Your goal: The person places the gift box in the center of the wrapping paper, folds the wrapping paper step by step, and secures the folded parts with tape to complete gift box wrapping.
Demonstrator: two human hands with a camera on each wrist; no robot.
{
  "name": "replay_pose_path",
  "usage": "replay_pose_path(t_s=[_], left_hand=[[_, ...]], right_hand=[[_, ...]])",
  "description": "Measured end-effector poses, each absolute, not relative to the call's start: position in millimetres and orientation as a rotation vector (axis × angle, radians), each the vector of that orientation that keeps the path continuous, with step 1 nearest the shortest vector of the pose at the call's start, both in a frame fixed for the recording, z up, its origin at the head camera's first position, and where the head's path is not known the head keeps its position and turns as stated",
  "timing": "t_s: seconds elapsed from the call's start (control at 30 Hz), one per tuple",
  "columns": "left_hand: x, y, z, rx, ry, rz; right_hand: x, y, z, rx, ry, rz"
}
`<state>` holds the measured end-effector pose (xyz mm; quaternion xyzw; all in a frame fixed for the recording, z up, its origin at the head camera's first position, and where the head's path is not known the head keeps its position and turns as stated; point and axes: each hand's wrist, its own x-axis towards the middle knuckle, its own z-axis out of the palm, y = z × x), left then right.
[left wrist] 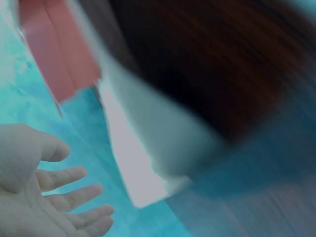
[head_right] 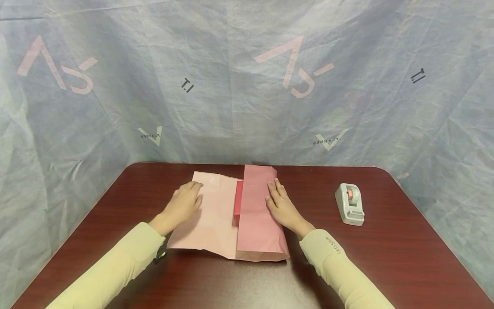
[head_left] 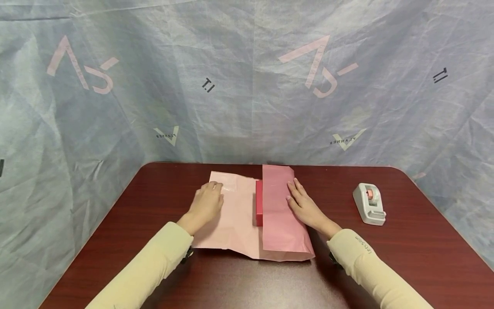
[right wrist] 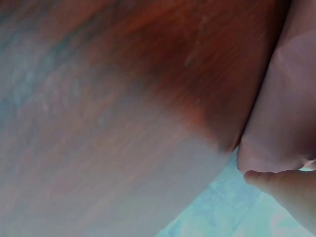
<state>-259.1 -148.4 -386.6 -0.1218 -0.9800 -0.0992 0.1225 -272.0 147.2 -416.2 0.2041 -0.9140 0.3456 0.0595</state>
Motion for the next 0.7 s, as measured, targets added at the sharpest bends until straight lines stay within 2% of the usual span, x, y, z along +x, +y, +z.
replay_pose_path(t_s=[0.33, 0.7], left_hand=[[-257.2, -183.7, -400.2, -0.233, -3.022, -0.050], [-260.8, -196.0, -403.4, -0.226, -3.097, -0.122]], right_hand=[[-271.2, 147.0, -414.3, 0.634, -2.783, 0.915], [-272.1, 147.2, -415.1, 0.634, -2.769, 0.879]])
